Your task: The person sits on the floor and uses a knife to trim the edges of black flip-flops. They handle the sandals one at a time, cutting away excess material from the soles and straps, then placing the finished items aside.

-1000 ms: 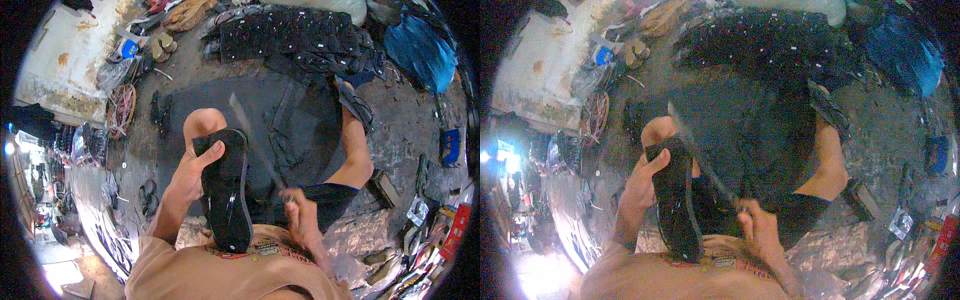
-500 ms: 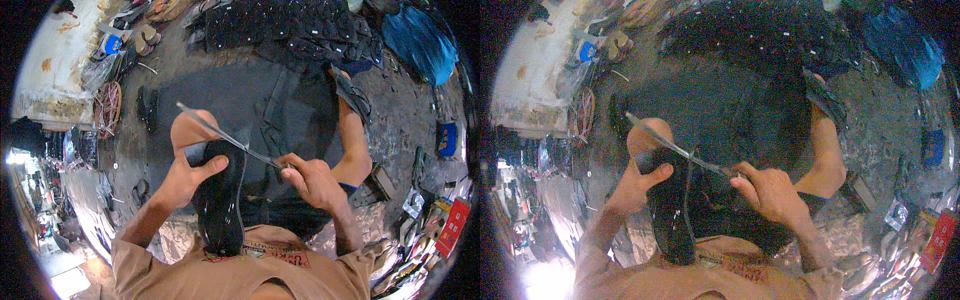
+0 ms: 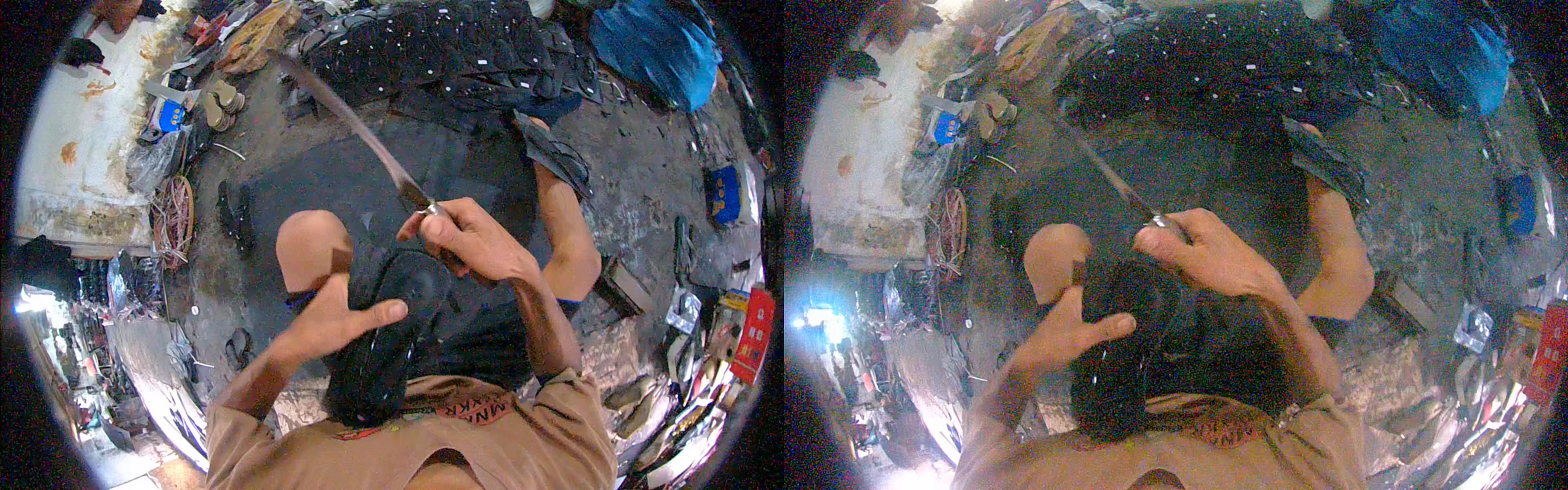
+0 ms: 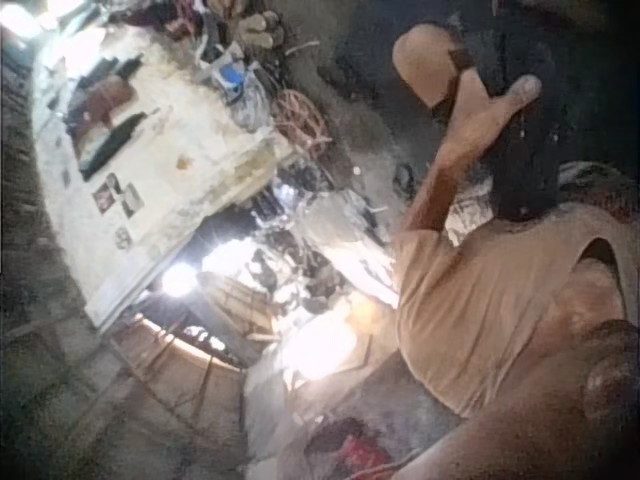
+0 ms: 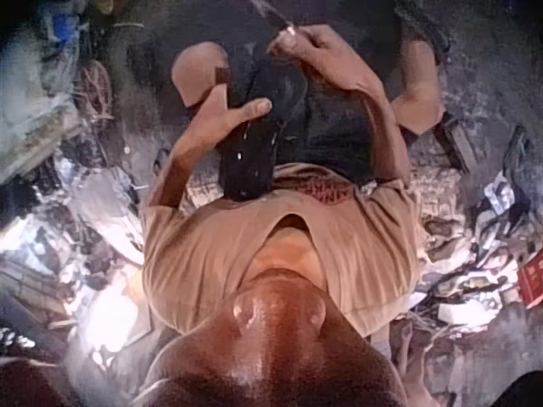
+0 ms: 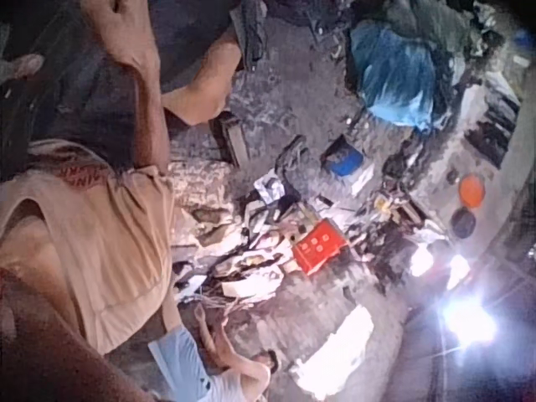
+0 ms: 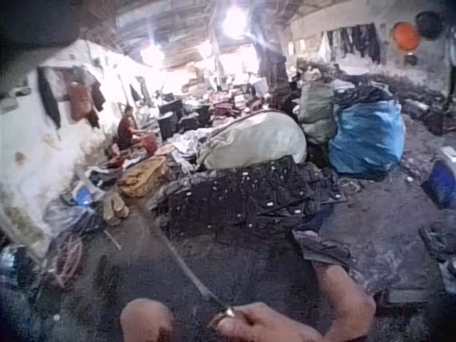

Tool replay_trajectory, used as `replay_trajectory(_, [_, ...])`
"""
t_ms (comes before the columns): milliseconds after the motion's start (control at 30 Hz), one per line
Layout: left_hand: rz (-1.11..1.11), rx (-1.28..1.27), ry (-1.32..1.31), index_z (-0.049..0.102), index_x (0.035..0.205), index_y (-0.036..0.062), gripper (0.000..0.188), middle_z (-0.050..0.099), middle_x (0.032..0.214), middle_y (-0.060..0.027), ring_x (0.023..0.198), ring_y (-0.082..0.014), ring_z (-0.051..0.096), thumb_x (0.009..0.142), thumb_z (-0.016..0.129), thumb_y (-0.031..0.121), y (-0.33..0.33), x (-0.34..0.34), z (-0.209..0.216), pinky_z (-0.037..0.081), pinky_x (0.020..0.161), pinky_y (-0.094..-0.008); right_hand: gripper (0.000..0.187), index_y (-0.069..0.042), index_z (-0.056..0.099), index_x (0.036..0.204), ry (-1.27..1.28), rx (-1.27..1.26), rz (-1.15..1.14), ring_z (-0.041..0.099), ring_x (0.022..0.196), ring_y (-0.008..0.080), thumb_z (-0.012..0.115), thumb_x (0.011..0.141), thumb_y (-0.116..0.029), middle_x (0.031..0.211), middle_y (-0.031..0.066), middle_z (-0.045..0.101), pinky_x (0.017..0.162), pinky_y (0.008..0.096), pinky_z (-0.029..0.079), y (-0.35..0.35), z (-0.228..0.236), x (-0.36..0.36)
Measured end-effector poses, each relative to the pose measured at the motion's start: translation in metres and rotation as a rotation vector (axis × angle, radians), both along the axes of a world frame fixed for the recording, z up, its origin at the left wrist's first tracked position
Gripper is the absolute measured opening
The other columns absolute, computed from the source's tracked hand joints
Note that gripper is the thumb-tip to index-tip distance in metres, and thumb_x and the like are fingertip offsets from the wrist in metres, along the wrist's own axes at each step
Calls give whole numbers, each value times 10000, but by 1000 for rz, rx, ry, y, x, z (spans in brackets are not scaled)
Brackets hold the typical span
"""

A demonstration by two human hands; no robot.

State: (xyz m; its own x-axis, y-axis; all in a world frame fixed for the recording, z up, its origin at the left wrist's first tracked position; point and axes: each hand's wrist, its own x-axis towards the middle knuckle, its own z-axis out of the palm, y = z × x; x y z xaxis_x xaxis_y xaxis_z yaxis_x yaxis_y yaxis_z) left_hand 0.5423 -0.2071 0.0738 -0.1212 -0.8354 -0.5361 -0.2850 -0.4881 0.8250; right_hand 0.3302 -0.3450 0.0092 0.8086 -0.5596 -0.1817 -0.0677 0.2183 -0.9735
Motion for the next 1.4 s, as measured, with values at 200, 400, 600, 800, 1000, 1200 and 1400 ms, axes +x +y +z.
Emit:
replay_trajectory(200, [641, -466, 384, 620, 1261, 55, 362, 686, 1199, -84, 1140, -247, 638, 966, 730, 233, -2, -47, -37, 513, 1015, -400, 267, -10, 742, 857, -106, -211, -793, 557, 653, 48, 824, 902, -260, 712, -26, 670, 568, 262, 430, 15, 45, -3])
replay_trajectory(400, [978, -373, 790, 692, 1139, 89, 295, 738, 1089, -59, 985, -211, 702, 921, 815, 245, -64, -71, -49, 581, 919, -375, 335, -1, 650, 1244, 33, -282, -901, 492, 533, 61, 672, 1011, -241, 678, -19, 608, 506, 246, 373, 72, 7, -14])
replay_trajectory(600, [1060, -225, 873, 709, 1128, 91, 245, 750, 1083, -54, 996, -212, 718, 929, 800, 200, -46, -69, -36, 608, 899, -369, 324, -19, 619, 1122, 414, -408, -601, 544, 540, 234, 463, 1093, -301, 633, 126, 539, 544, 370, 426, 197, -45, -86])
replay_trajectory(800, [1007, -208, 871, 696, 1161, 85, 242, 745, 1112, -48, 999, -215, 720, 942, 775, 152, -30, -66, -54, 607, 905, -384, 268, -31, 613, 1058, 492, -310, -545, 566, 568, 372, 518, 1061, -282, 658, 198, 539, 567, 437, 438, 218, -36, -104])
replay_trajectory(1000, [840, -146, 696, 674, 1184, 71, 286, 730, 1125, -62, 1003, -235, 715, 917, 774, 85, 3, -49, -71, 610, 901, -423, 347, -54, 584, 1109, 602, -424, -331, 674, 799, 488, 544, 1049, -393, 822, 259, 683, 691, 568, 502, 155, -33, -101])
replay_trajectory(1200, [750, -129, 542, 648, 1191, 4, 343, 736, 1071, -74, 932, -195, 733, 890, 805, 53, 24, -44, -69, 626, 828, -350, 337, -42, 572, 1111, 464, -373, -95, 644, 776, 507, 524, 1066, -373, 777, 259, 654, 678, 591, 475, 117, -28, -79])
replay_trajectory(1400, [726, -83, 534, 610, 1217, -3, 367, 728, 1114, -101, 983, -225, 732, 892, 779, 22, 22, -38, -48, 625, 853, -386, 309, -49, 585, 1065, 302, -447, -220, 636, 800, 503, 573, 1036, -356, 800, 262, 646, 694, 573, 482, 108, -56, -41])
